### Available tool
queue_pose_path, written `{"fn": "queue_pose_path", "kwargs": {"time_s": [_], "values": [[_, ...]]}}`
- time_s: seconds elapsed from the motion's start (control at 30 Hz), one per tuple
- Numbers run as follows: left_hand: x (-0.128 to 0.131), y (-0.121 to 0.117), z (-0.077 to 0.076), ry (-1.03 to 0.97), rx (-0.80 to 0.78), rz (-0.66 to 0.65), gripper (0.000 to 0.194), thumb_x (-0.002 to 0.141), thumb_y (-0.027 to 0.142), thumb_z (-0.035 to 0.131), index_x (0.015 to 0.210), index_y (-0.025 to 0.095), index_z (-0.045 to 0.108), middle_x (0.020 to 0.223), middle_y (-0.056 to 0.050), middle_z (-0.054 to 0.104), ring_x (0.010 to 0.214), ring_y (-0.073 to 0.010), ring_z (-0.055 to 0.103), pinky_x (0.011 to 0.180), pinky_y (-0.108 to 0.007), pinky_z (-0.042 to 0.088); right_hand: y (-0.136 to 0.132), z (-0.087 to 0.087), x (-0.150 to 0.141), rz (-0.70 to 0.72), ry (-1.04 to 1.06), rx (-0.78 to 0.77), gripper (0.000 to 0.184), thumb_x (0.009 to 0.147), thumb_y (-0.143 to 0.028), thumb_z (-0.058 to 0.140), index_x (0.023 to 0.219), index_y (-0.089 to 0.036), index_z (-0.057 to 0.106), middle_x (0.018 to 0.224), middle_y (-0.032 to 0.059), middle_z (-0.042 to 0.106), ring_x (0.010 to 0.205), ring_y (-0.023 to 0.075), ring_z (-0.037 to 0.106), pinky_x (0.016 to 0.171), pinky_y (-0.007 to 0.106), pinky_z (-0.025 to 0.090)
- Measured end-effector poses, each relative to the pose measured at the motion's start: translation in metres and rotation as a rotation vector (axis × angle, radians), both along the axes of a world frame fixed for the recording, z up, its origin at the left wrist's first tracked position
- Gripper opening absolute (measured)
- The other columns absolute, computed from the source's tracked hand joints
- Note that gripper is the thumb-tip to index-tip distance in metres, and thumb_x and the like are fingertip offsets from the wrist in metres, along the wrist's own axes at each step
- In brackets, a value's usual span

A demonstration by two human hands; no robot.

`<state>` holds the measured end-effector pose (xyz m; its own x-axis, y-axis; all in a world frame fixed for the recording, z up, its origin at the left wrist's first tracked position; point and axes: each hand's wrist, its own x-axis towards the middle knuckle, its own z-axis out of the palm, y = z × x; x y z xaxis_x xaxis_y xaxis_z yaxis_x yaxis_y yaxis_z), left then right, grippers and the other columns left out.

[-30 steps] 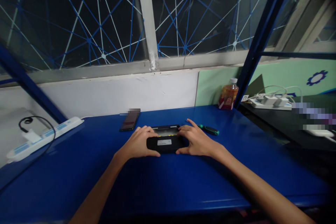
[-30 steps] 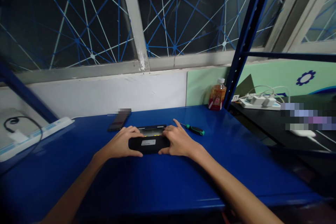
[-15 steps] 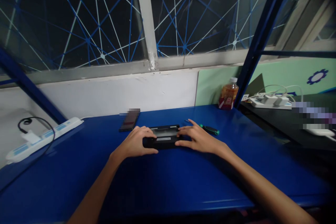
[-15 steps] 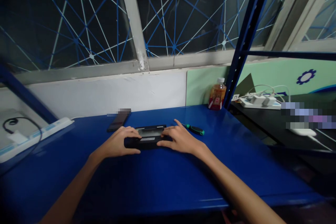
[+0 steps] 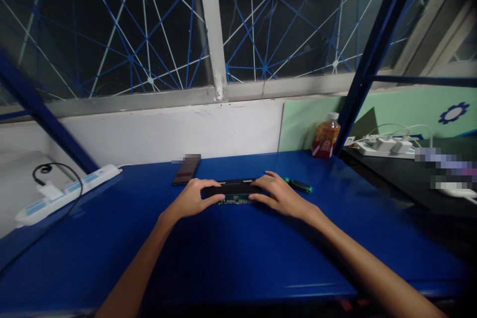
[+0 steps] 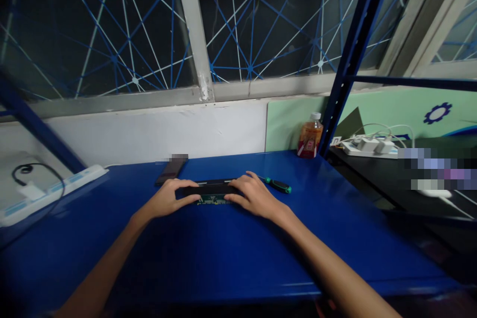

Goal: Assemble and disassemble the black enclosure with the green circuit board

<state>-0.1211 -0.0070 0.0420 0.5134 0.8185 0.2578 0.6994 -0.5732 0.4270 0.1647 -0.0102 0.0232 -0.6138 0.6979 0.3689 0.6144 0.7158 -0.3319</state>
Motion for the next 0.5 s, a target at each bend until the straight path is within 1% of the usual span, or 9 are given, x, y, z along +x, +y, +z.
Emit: {"fn": "queue_pose_path", "kwargs": {"time_s": [0.13,0.27,0.37,0.5], "values": [[0.0007,-0.0005,0.0056,-0.084,0.067,0.01,0.026,0.082,0.043,0.062,0.096,0.022,0.07,0.098,-0.006,0.07,0.091,-0.0214,0.062,0.084,-0.038,0.047,0.0015,-0.0048,-0.0023,-0.029,0.013,0.031,0.035,0.095,-0.045,0.045,0.115,-0.02,0.06,0.105,0.0081,0.068,0.1,0.022,0.062,0.106,0.049,0.029],[0.0,0.0017,0.0036,-0.094,0.107,-0.005,0.026,0.082,0.041,0.064,0.098,0.023,0.071,0.098,-0.006,0.069,0.092,-0.0209,0.061,0.084,-0.038,0.047,0.001,-0.0041,-0.0046,-0.066,0.003,0.051,0.035,0.095,-0.045,0.043,0.112,-0.02,0.061,0.103,0.0079,0.069,0.101,0.0226,0.062,0.107,0.052,0.026],[-0.0002,0.0035,0.0005,-0.093,0.105,0.011,0.029,0.082,0.043,0.063,0.102,0.024,0.071,0.101,-0.007,0.069,0.094,-0.0221,0.061,0.085,-0.04,0.048,0.0005,-0.0035,-0.0068,-0.103,-0.001,0.054,0.035,0.096,-0.045,0.042,0.11,-0.02,0.062,0.103,0.0081,0.069,0.101,0.0233,0.061,0.107,0.054,0.025],[-0.0002,0.0054,-0.0016,-0.099,0.047,0.022,0.034,0.084,0.044,0.059,0.109,0.023,0.07,0.108,-0.008,0.069,0.098,-0.0234,0.063,0.088,-0.04,0.048,0.0008,-0.0063,-0.0087,-0.116,0.003,0.027,0.036,0.097,-0.044,0.039,0.108,-0.019,0.063,0.102,0.0085,0.069,0.1,0.0232,0.062,0.107,0.053,0.025]]}}
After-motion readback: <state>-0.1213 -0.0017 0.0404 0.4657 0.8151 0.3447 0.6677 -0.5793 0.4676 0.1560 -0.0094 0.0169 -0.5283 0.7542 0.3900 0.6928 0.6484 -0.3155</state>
